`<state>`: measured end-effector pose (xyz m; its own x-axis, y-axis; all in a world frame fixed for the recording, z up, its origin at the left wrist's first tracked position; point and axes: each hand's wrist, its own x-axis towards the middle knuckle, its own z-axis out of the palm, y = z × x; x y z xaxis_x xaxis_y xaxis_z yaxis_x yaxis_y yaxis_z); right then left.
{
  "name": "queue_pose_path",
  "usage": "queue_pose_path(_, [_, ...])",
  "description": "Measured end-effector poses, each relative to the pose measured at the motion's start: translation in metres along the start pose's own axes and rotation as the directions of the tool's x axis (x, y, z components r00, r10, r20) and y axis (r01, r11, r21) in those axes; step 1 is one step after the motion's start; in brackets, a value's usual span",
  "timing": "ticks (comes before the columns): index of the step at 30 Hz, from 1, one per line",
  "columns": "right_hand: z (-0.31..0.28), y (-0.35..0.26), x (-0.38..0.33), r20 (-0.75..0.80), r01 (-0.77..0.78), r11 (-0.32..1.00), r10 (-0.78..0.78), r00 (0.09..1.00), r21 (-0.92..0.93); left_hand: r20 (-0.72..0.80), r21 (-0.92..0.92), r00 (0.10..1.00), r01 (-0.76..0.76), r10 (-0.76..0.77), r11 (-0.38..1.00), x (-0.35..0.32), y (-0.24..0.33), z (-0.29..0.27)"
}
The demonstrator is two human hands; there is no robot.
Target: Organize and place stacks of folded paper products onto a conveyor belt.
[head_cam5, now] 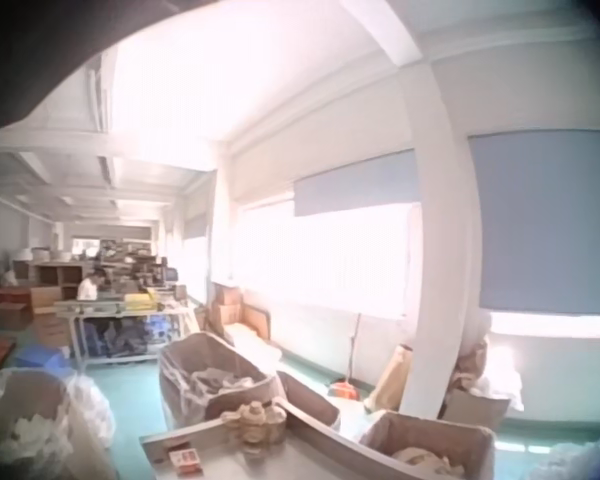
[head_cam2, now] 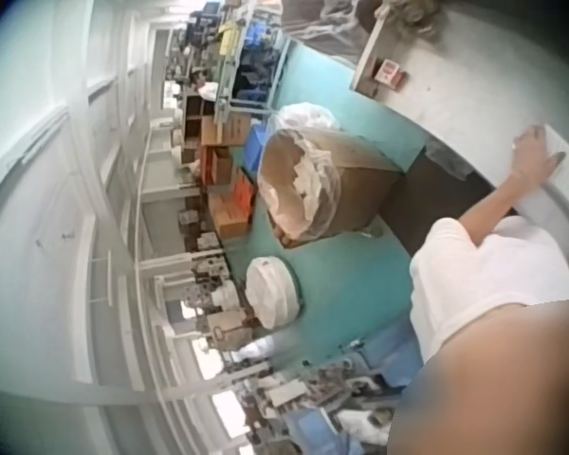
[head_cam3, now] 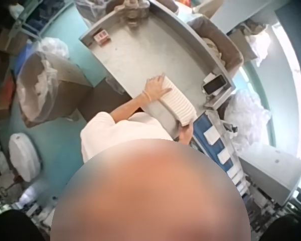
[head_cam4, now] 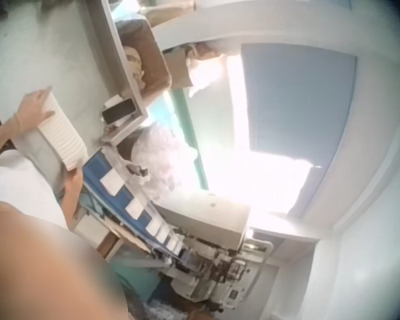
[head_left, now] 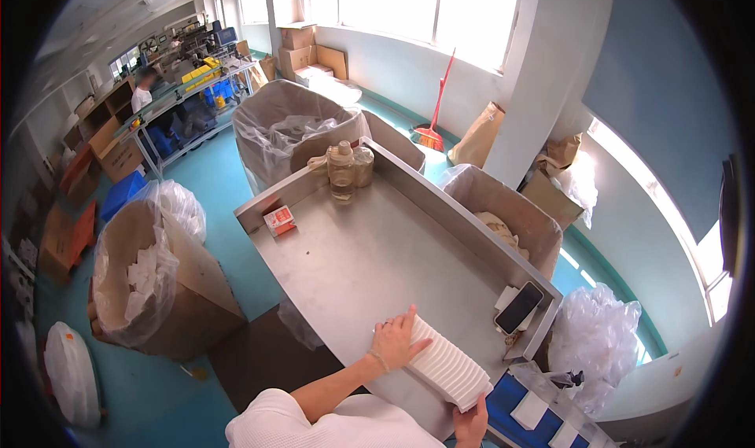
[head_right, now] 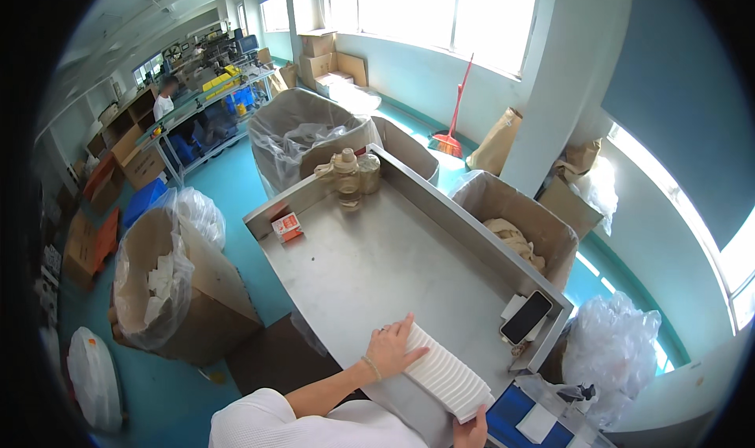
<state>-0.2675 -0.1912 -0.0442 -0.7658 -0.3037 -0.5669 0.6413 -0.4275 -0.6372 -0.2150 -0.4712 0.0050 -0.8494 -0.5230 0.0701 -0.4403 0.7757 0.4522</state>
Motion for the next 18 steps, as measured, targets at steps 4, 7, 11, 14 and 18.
queue_pose_path(4, [-0.003, 0.0, -0.011, -0.096, -0.076, 0.996, 0.072, 0.993, -0.042, -0.016, -0.021, 1.0, 0.002, -0.003, 1.0, 0.003, -0.008, 0.0])
queue_pose_path(7, [-0.106, 0.02, 0.029, -0.049, 0.155, 0.835, -0.212, 0.976, -0.528, 0.0, -0.063, 1.0, -0.024, 0.024, 0.998, 0.004, -0.004, 0.0])
queue_pose_path(11, [-0.039, -0.007, 0.013, -0.179, 0.083, 0.995, -0.072, 0.981, 0.055, -0.012, -0.122, 0.997, -0.079, 0.078, 0.989, -0.002, -0.006, 0.009])
queue_pose_path(14, [0.003, -0.004, 0.007, -0.116, 0.199, 0.833, -0.299, 0.947, -0.517, -0.007, -0.123, 0.995, -0.103, 0.103, 0.987, -0.003, 0.0, 0.008])
queue_pose_path(18, [0.017, 0.0, 0.007, -0.135, 0.133, 0.95, -0.177, 0.975, -0.281, -0.001, -0.092, 0.997, -0.072, 0.072, 0.993, 0.001, 0.001, 0.006])
